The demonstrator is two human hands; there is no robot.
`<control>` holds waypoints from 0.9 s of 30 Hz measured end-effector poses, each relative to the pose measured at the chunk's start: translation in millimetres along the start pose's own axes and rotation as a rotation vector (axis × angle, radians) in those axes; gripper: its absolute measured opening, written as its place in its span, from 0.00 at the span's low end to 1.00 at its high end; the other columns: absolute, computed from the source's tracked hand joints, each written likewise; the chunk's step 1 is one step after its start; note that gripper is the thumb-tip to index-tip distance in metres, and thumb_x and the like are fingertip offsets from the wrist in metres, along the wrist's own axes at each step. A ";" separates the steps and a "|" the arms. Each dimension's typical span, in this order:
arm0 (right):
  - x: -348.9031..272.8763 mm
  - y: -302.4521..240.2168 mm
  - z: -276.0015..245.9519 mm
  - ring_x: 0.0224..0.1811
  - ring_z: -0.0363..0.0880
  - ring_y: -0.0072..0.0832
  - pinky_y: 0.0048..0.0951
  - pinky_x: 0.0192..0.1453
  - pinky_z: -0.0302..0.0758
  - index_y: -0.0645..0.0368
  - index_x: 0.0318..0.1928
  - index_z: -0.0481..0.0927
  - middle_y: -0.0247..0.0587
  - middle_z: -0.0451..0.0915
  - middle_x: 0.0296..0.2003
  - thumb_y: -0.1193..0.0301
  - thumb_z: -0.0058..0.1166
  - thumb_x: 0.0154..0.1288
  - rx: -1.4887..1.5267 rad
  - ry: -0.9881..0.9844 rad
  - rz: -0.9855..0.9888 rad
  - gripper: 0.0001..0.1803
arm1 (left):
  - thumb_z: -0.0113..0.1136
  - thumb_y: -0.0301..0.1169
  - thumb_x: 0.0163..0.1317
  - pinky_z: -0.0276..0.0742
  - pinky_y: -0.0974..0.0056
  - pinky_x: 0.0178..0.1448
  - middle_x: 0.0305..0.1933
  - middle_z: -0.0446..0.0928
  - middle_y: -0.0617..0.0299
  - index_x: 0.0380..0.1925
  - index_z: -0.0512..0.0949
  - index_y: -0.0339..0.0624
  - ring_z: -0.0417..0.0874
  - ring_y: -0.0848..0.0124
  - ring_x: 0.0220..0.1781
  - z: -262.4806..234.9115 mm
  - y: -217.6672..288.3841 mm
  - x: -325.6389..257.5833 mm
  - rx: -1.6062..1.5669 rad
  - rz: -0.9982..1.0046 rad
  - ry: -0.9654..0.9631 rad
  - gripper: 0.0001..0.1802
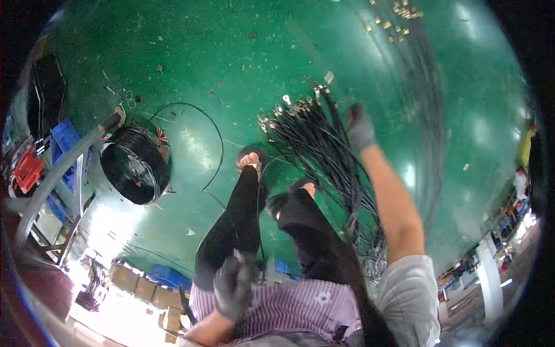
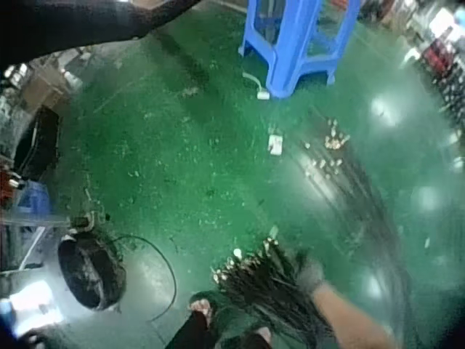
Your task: The person strips the outer insulation from black cables using pliers and scissors on a red workbench. They repeatedly cut the sheath, peel it back, and trim the ends, then place the processed cables into a pile on the floor.
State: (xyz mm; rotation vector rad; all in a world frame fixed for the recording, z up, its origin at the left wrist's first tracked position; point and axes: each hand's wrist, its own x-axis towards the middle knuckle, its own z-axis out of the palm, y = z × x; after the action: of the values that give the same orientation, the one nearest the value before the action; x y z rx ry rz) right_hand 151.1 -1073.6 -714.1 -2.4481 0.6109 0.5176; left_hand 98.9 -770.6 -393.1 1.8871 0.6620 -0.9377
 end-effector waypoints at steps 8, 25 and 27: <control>-360.8 -144.0 -238.2 0.35 0.71 0.40 0.34 0.36 0.69 0.59 0.35 0.71 0.49 0.72 0.33 0.71 0.44 0.50 0.224 -0.417 -0.191 0.10 | 0.43 0.33 0.57 0.59 0.75 0.25 0.18 0.65 0.69 0.27 0.69 0.40 0.62 0.80 0.20 -29.5 9.1 -107.4 -0.411 0.131 0.213 0.09; -606.0 -401.7 -469.5 0.21 0.64 0.15 0.19 0.24 0.62 0.58 0.26 0.71 0.30 0.71 0.19 0.63 0.45 0.56 0.708 -0.167 -0.556 0.12 | 0.43 0.37 0.58 0.56 0.76 0.21 0.18 0.65 0.70 0.24 0.68 0.44 0.61 0.81 0.16 -301.4 143.1 -520.1 -0.965 1.096 0.765 0.11; -619.1 -425.9 -447.4 0.21 0.65 0.17 0.19 0.24 0.62 0.58 0.27 0.71 0.30 0.70 0.20 0.64 0.44 0.56 0.772 -0.140 -0.654 0.10 | 0.43 0.38 0.58 0.55 0.76 0.21 0.18 0.65 0.70 0.25 0.69 0.44 0.61 0.81 0.16 -330.5 117.1 -552.0 -1.022 1.064 0.828 0.11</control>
State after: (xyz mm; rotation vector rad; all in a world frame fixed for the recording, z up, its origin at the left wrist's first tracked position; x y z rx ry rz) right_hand -34.0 -834.9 106.6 -1.7026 -0.0778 0.1316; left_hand -15.8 -567.0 217.6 1.2528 0.3410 0.7962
